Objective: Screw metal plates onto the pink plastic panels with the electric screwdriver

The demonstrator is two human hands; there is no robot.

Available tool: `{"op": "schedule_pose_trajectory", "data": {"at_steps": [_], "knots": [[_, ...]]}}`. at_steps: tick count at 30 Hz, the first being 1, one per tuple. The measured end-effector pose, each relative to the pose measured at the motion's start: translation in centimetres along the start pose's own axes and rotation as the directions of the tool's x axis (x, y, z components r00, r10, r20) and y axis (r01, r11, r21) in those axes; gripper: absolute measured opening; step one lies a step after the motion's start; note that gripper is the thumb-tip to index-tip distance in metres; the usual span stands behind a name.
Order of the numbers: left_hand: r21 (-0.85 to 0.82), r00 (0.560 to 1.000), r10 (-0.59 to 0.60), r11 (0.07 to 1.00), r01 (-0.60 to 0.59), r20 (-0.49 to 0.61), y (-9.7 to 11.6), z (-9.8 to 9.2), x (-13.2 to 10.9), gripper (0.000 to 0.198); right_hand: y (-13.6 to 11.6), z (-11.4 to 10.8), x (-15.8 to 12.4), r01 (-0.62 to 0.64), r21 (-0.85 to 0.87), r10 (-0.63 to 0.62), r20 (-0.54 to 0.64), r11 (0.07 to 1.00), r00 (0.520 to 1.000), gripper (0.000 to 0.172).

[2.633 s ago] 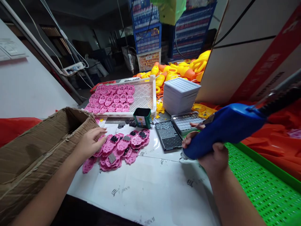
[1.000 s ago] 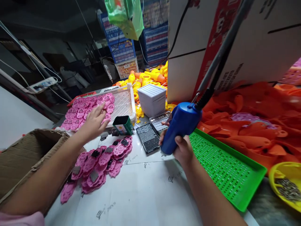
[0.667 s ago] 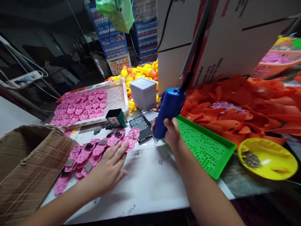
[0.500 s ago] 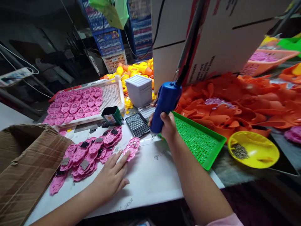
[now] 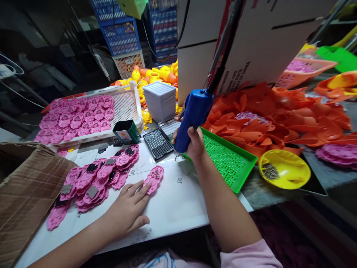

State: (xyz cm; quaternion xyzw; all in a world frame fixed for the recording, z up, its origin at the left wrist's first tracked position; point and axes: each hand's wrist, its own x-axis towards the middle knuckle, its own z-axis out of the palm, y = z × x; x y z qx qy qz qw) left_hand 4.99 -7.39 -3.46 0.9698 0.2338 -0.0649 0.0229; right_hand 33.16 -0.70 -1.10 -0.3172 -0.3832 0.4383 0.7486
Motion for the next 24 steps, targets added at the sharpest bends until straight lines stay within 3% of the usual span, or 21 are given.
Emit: {"op": "schedule_pose_trajectory", "data": {"at_steps": [4,8,13,19,24], "knots": [[-0.066,1.000,0.008,0.998,-0.009,-0.016,-0.4,-0.9,0.1,0.056,-0.2,-0.1,0.2,0.008,0.001,-0.008,0.001,1.000,1.000,0.070],[-0.182,0.999,-0.010,0.983,0.003,-0.036,-0.1,-1.9,0.1,0.033,-0.3,-0.1,0.3,0.010,0.011,-0.010,0.018,1.000,1.000,0.070],[-0.438,0.983,-0.143,0.895,0.079,-0.115,-1.1,-2.1,2.0,0.015,-0.3,0.1,0.2,0.017,0.019,-0.018,0.018,1.000,1.000,0.072],[-0.475,0.948,-0.303,0.851,0.223,-0.098,-3.2,-0.5,5.5,0.050,-0.7,0.8,-0.1,0.020,-0.006,-0.020,-0.005,1.000,1.000,0.077],[-0.506,0.935,-0.344,0.824,0.255,-0.089,-3.0,0.0,6.6,0.051,-0.6,2.0,1.0,0.039,-0.042,-0.040,-0.024,0.998,0.999,0.070]]}}
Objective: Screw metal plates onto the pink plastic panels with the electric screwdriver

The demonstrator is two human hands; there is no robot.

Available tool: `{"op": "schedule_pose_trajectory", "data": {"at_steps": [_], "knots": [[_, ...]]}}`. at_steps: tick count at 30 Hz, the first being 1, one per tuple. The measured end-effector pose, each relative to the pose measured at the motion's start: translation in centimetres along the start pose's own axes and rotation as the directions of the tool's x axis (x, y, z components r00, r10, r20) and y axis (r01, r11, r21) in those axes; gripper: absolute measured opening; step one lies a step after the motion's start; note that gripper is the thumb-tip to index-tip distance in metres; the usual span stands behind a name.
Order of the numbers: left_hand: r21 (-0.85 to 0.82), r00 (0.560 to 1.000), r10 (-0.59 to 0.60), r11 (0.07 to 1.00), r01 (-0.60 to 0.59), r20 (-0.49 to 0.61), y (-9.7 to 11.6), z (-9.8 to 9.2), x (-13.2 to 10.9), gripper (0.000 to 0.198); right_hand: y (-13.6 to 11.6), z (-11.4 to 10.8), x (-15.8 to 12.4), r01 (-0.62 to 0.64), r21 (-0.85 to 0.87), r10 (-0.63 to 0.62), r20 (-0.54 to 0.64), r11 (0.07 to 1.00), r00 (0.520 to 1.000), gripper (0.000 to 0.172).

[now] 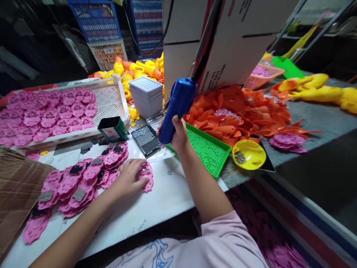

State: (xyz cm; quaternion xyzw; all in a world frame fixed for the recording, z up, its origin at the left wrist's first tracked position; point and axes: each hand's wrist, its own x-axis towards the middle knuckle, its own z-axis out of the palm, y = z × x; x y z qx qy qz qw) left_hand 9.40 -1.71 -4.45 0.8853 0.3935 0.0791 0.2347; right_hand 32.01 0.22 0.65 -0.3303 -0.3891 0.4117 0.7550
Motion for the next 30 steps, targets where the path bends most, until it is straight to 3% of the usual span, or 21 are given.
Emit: {"op": "schedule_pose_trajectory", "data": {"at_steps": [11,16,23,30], "knots": [[-0.067,0.999,0.034,0.997,-0.036,-0.033,-0.8,0.8,0.1,0.046,3.9,2.2,5.7,0.080,-0.074,-0.092,-0.186,0.994,0.978,0.062],[-0.096,0.996,0.055,0.993,-0.062,-0.068,-0.8,1.0,0.0,0.041,4.6,2.1,6.2,0.107,-0.116,-0.134,-0.250,0.987,0.959,0.059],[-0.114,0.995,0.063,0.991,-0.072,-0.075,-0.7,1.2,0.1,0.037,5.2,1.9,6.3,0.027,-0.160,-0.066,-0.247,0.987,0.967,0.056],[-0.128,0.997,0.055,0.990,-0.061,-0.053,-0.7,1.2,0.1,0.035,4.7,2.3,5.8,0.033,-0.178,-0.076,-0.238,0.983,0.968,0.055]]}}
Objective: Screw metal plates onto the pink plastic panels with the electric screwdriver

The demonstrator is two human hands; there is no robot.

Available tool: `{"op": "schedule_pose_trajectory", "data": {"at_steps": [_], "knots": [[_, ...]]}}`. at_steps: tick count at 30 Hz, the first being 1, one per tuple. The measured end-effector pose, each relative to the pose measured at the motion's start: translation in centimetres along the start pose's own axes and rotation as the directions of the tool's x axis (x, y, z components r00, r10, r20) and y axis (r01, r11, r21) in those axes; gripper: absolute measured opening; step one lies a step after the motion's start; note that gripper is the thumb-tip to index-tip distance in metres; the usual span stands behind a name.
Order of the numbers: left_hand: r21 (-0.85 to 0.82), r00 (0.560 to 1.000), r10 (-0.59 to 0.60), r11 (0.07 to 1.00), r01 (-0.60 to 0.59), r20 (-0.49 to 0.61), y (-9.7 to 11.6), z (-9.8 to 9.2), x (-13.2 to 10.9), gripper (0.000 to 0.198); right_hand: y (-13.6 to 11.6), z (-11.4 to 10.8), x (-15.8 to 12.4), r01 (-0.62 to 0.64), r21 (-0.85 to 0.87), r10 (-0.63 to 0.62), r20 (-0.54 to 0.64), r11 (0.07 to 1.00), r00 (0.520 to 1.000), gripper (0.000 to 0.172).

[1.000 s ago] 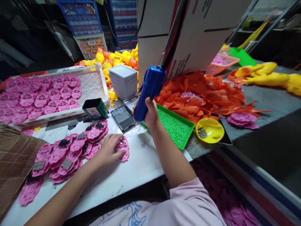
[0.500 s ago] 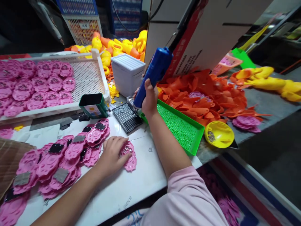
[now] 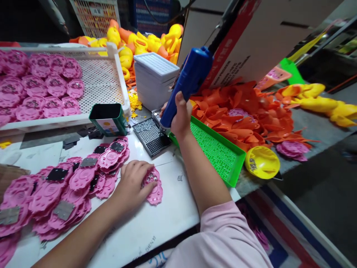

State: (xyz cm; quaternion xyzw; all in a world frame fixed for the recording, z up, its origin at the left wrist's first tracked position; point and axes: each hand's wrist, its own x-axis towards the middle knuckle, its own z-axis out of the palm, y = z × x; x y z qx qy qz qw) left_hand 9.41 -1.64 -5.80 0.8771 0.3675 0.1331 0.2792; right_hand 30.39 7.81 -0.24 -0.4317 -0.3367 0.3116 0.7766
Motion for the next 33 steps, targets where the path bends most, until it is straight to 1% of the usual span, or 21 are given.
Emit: {"op": "schedule_pose_trajectory", "data": {"at_steps": [7,10,12,15,17,19,21,23,26,29,33], "knots": [[-0.009,1.000,-0.005,1.000,0.005,0.001,0.0,0.0,0.0,0.032,0.0,-0.3,-0.2,0.004,-0.058,-0.002,0.030,0.998,1.000,0.055],[-0.005,1.000,-0.014,1.000,0.014,0.003,0.1,0.0,0.0,0.031,0.1,-0.4,-0.1,0.023,-0.077,-0.021,0.022,0.997,1.000,0.060],[-0.002,1.000,-0.024,1.000,0.024,0.008,0.2,0.0,0.0,0.033,-0.3,-0.4,-0.1,0.036,-0.076,-0.035,0.016,0.996,0.999,0.061],[0.003,0.999,-0.052,0.999,0.052,0.015,0.3,0.0,0.0,0.039,-1.9,-0.3,-0.6,0.045,-0.049,-0.045,0.016,0.998,0.999,0.056],[-0.001,0.998,-0.068,0.998,0.068,0.020,0.3,0.0,0.0,0.042,-3.4,-0.2,-1.5,0.044,-0.041,-0.043,0.020,0.998,0.999,0.055],[-0.012,0.998,-0.067,0.998,0.067,0.017,0.3,0.0,0.1,0.042,-4.9,-0.3,-2.9,0.021,-0.056,-0.018,0.063,0.998,0.998,0.059],[-0.023,0.998,-0.059,0.998,0.059,0.008,0.2,0.1,0.1,0.039,-6.0,-0.6,-4.7,-0.039,-0.064,0.050,0.170,0.997,0.984,0.063],[-0.029,0.998,-0.058,0.998,0.058,0.012,0.2,0.1,0.1,0.039,-6.6,-1.0,-6.6,-0.099,-0.017,0.100,0.264,0.995,0.959,0.067],[-0.028,0.996,-0.074,0.997,0.076,0.044,0.3,0.1,0.2,0.040,-6.7,-1.6,-8.8,-0.183,0.051,0.155,0.339,0.982,0.928,0.067],[-0.018,0.996,-0.076,0.997,0.077,0.047,0.4,0.0,0.3,0.039,-6.2,-1.8,-9.8,-0.182,0.063,0.148,0.352,0.981,0.924,0.063],[-0.018,0.995,-0.080,0.997,0.081,0.054,0.4,0.0,0.3,0.040,-5.7,-1.8,-10.1,-0.130,0.081,0.100,0.302,0.988,0.948,0.059]]}}
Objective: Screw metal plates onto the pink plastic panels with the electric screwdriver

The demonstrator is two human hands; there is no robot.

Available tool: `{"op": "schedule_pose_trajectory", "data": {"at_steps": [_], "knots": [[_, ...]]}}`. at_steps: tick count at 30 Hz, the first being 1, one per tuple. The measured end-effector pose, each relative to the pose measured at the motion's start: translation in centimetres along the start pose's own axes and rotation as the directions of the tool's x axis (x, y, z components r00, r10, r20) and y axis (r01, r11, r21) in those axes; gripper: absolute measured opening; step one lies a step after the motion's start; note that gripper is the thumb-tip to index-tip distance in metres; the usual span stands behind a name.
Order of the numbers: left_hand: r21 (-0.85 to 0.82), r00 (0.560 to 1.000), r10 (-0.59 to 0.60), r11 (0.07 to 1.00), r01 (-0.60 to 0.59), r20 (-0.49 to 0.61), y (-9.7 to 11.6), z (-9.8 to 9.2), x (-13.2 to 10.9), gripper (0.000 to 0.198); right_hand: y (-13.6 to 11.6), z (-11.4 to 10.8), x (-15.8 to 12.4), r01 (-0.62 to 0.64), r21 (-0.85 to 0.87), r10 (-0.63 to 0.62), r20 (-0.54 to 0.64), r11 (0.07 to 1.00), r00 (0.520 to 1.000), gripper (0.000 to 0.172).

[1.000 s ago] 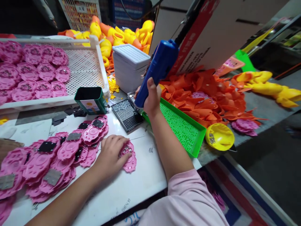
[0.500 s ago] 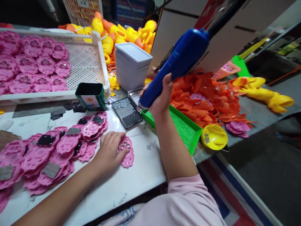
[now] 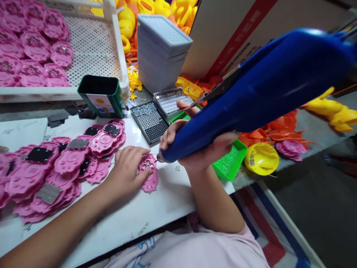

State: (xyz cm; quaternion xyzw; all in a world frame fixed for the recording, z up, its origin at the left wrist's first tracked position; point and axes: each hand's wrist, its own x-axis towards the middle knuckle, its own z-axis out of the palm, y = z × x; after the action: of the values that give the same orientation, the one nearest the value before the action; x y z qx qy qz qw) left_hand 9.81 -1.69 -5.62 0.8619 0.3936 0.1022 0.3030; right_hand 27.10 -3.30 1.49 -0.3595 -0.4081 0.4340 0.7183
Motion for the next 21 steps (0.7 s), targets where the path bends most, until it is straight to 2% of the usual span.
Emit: {"op": "schedule_pose_trajectory", "data": {"at_steps": [3,8,12,14,16,18,20,21], "knots": [[-0.003,1.000,0.008,1.000,-0.008,-0.004,0.0,-0.1,-0.1,0.038,-0.1,-0.3,0.0,0.007,0.021,-0.007,-0.006,1.000,1.000,0.058],[-0.009,0.999,0.042,0.999,-0.042,-0.015,-0.2,0.0,-0.2,0.038,-0.5,-1.0,0.2,-0.052,0.033,0.049,0.082,0.998,0.995,0.057],[0.002,0.995,0.080,0.997,-0.080,-0.057,0.0,0.1,-0.9,0.039,-0.6,-1.1,0.4,0.018,0.060,-0.019,0.014,0.998,1.000,0.061],[0.016,0.985,0.142,0.990,-0.141,-0.098,0.7,-0.6,-1.6,0.037,-0.6,-1.1,0.5,0.053,0.042,-0.052,-0.016,0.998,0.999,0.059],[0.042,0.972,0.184,0.983,-0.179,-0.148,1.6,-2.4,-2.1,0.034,-0.6,-1.3,0.7,0.065,0.026,-0.063,-0.049,0.998,0.997,0.060],[0.087,0.971,0.148,0.987,-0.134,-0.189,2.1,-5.5,-2.0,0.029,-0.6,-1.5,0.9,0.074,0.023,-0.072,-0.064,0.997,0.995,0.061],[0.163,0.982,0.016,0.987,0.015,-0.188,1.5,-9.3,-1.0,0.025,-0.6,-1.7,1.0,0.073,0.028,-0.070,-0.069,0.997,0.995,0.061],[0.203,0.981,-0.100,0.970,0.134,-0.169,0.7,-11.3,-0.3,0.025,-0.6,-1.8,1.1,0.067,0.033,-0.064,-0.076,0.997,0.995,0.061]]}}
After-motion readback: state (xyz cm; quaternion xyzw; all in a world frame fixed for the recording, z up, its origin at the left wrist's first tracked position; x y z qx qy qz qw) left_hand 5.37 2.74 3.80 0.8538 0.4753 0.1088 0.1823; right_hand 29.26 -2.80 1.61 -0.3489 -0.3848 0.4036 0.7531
